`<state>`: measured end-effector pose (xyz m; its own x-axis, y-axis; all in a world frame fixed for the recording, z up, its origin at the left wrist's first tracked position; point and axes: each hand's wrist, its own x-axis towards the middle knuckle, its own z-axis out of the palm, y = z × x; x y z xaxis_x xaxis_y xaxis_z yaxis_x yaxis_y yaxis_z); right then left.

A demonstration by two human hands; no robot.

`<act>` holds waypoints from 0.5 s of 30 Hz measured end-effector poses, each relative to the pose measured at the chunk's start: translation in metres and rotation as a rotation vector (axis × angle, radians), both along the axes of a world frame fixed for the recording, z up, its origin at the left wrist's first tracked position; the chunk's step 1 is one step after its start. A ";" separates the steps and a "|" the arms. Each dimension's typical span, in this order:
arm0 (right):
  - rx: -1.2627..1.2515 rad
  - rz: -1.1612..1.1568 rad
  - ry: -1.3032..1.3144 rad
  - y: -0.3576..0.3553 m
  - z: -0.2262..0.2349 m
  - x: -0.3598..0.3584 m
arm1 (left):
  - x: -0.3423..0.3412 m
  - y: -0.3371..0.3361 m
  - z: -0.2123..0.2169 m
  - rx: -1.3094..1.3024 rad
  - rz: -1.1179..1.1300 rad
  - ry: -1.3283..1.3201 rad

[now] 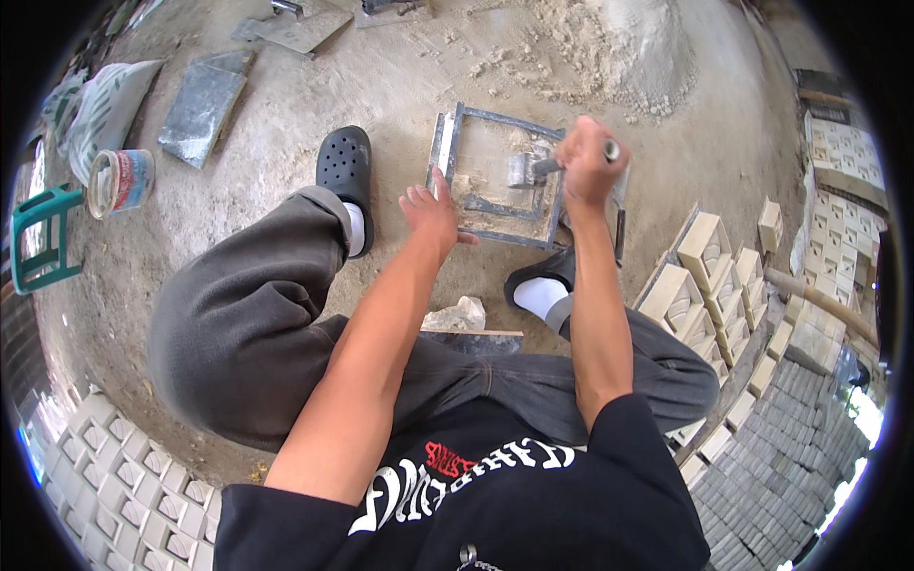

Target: The person prepares a ventilation block by using a tool to clean and smooth the interior edges of a metal mold, then fills the mold with a sand-like mixture using a trowel and compacts it by hand.

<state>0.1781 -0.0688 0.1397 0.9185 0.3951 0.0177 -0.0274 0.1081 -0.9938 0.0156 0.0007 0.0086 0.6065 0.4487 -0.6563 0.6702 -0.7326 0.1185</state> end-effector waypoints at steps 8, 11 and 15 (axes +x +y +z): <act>-0.057 0.058 -0.255 -0.010 -0.042 0.019 | 0.000 -0.006 0.000 -0.022 -0.028 0.025; -0.210 0.156 -0.368 0.001 -0.038 -0.002 | 0.001 -0.008 -0.002 -0.014 -0.010 0.034; 0.033 0.190 -0.110 -0.005 0.000 0.011 | 0.002 0.000 -0.001 -0.048 0.005 0.071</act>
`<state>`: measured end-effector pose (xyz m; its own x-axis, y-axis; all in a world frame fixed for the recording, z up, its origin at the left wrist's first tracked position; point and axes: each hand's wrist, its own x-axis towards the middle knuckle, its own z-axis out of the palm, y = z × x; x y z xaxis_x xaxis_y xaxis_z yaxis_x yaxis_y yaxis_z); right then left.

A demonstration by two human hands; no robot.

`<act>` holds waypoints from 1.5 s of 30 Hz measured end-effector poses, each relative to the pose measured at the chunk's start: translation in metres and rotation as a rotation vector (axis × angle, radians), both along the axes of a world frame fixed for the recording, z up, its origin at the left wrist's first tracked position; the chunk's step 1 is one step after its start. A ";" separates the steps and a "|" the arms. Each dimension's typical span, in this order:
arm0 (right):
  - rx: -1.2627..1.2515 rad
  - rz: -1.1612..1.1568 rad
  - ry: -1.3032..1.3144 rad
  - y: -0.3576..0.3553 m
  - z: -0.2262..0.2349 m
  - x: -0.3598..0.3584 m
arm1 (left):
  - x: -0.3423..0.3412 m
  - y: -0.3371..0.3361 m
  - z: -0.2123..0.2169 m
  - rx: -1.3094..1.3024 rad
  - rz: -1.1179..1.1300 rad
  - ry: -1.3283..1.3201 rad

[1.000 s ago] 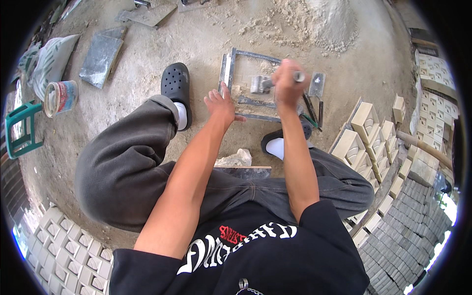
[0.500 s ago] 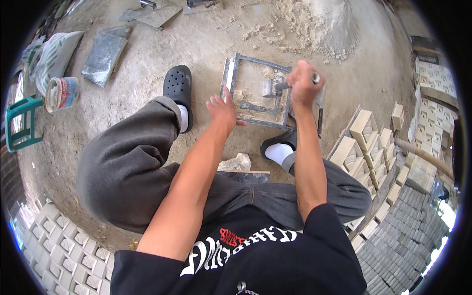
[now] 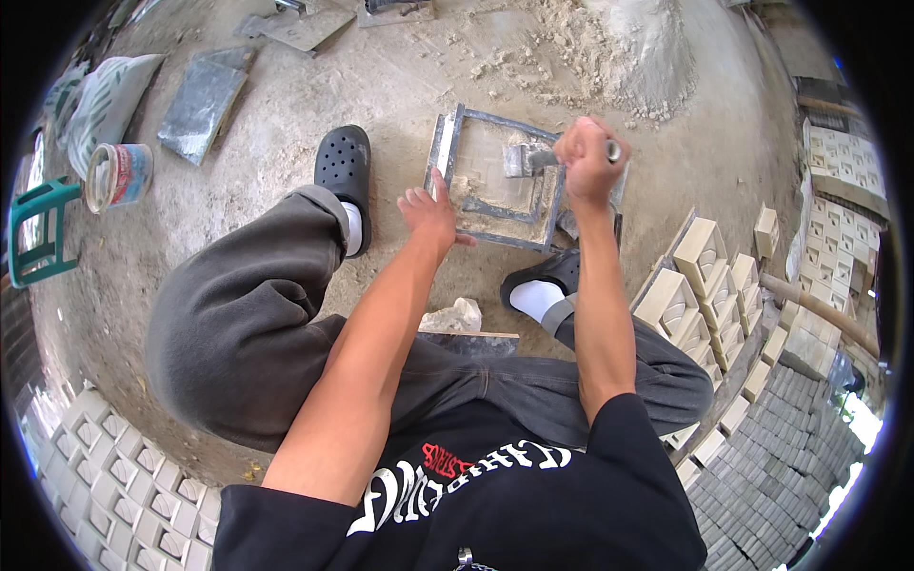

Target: The person prepares a ventilation block by using a tool to clean and smooth the interior edges of a metal mold, then fills the mold with a sand-like mixture using a trowel and compacts it by hand.

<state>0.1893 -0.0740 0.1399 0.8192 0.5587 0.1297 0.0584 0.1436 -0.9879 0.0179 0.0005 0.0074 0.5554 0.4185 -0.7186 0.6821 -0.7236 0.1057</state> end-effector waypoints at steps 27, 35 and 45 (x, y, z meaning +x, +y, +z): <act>0.008 -0.302 0.111 -0.006 -0.020 -0.016 | -0.002 -0.003 0.006 -0.053 0.048 -0.003; 0.082 0.128 0.013 0.011 -0.021 0.013 | -0.003 0.001 0.009 -0.080 0.023 -0.010; 0.017 -0.140 -0.106 0.035 -0.036 -0.014 | -0.003 0.000 0.008 -0.065 0.015 -0.009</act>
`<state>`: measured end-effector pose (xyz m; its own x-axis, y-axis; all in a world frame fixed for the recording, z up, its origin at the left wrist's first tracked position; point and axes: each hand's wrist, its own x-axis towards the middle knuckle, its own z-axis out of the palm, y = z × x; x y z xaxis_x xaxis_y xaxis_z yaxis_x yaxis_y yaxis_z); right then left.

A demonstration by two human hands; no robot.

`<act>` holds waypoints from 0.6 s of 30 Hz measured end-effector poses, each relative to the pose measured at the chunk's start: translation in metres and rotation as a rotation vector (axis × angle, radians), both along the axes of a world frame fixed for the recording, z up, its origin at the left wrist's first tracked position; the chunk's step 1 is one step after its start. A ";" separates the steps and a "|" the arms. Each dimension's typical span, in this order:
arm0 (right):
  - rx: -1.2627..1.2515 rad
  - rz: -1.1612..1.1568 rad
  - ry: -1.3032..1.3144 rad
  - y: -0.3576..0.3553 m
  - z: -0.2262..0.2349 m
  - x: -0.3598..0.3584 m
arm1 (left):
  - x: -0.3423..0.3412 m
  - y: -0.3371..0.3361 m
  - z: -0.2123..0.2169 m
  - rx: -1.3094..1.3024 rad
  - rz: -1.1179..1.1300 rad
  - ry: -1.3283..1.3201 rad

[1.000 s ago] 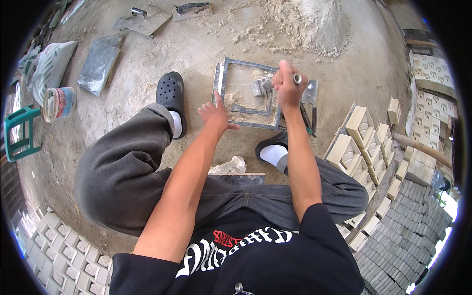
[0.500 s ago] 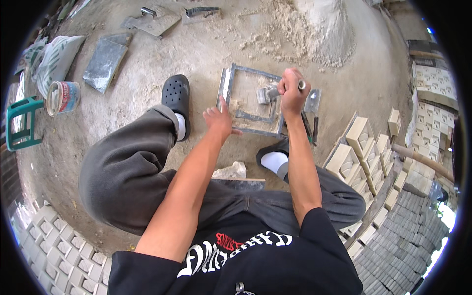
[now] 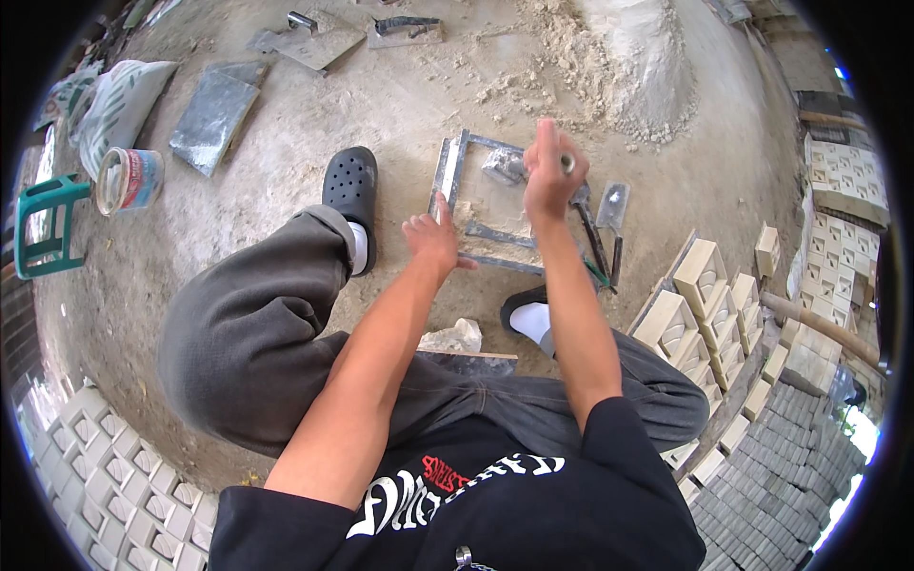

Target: The person prepares a ventilation block by using a tool to clean and smooth the interior edges of a metal mold, then fills the mold with a sand-like mixture using a trowel and compacts it by hand.

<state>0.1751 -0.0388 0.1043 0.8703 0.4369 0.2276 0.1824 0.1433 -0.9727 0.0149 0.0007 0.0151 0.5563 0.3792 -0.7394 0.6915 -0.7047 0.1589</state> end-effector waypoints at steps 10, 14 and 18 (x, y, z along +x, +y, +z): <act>0.160 0.081 0.202 0.018 0.059 0.025 | 0.001 0.000 -0.002 0.022 0.015 -0.013; 0.011 0.050 0.109 0.006 0.008 0.035 | 0.001 -0.003 -0.005 0.004 0.022 -0.068; 0.023 0.018 0.092 0.011 0.029 0.030 | -0.003 -0.001 -0.007 0.026 0.008 -0.058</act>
